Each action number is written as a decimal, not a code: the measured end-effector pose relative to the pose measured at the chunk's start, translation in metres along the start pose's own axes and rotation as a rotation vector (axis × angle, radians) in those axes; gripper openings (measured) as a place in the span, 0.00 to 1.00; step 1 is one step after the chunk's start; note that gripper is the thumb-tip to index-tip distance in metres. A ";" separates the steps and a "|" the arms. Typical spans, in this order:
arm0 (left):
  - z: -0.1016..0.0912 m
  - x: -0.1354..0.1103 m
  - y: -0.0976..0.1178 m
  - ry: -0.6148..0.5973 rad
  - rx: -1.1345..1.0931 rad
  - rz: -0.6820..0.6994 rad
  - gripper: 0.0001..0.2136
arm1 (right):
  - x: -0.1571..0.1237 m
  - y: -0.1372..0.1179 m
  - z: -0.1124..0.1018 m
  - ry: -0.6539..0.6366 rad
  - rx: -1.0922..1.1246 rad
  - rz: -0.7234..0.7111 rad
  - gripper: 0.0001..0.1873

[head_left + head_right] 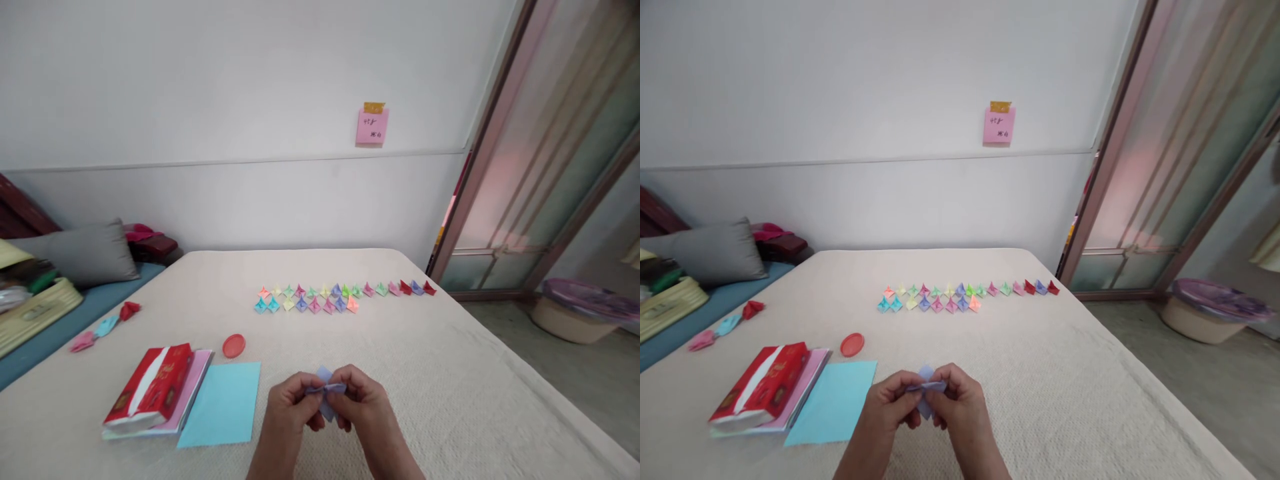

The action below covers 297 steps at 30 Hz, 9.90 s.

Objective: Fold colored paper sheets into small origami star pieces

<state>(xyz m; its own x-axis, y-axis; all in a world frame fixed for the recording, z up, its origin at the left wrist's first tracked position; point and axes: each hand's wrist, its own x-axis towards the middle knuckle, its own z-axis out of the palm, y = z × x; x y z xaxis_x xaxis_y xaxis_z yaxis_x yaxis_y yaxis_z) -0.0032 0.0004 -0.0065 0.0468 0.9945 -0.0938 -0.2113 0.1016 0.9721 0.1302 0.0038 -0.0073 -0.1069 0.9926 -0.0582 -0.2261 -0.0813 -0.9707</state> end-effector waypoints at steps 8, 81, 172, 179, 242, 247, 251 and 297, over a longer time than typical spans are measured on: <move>0.001 0.000 0.004 0.083 -0.027 -0.020 0.02 | -0.002 -0.008 0.001 -0.084 0.231 0.157 0.06; -0.010 -0.010 0.020 -0.149 0.170 0.108 0.07 | -0.003 -0.014 -0.003 -0.069 0.174 0.150 0.07; 0.000 0.004 -0.005 -0.180 0.033 -0.090 0.26 | 0.009 -0.004 -0.005 -0.031 0.082 0.148 0.20; 0.001 -0.007 -0.009 0.011 0.847 0.629 0.21 | 0.007 -0.004 -0.008 0.285 0.152 0.123 0.18; 0.002 -0.010 0.015 -0.019 -0.021 0.129 0.07 | -0.001 -0.011 -0.002 0.036 0.003 -0.123 0.10; 0.001 -0.008 0.012 -0.050 -0.015 0.104 0.03 | -0.001 -0.014 -0.004 0.025 -0.111 -0.199 0.09; 0.000 -0.001 -0.002 0.009 -0.005 0.101 0.04 | -0.001 -0.015 -0.007 -0.028 -0.152 -0.199 0.10; 0.002 -0.014 0.023 0.028 0.117 0.173 0.06 | -0.009 -0.024 -0.009 -0.117 -0.683 -0.431 0.11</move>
<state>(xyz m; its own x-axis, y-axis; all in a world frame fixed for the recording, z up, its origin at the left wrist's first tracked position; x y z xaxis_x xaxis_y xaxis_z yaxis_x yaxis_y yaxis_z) -0.0072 -0.0115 0.0172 -0.0081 0.9974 0.0720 -0.0994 -0.0724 0.9924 0.1453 -0.0028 0.0145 -0.2541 0.9050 0.3412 0.3660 0.4165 -0.8322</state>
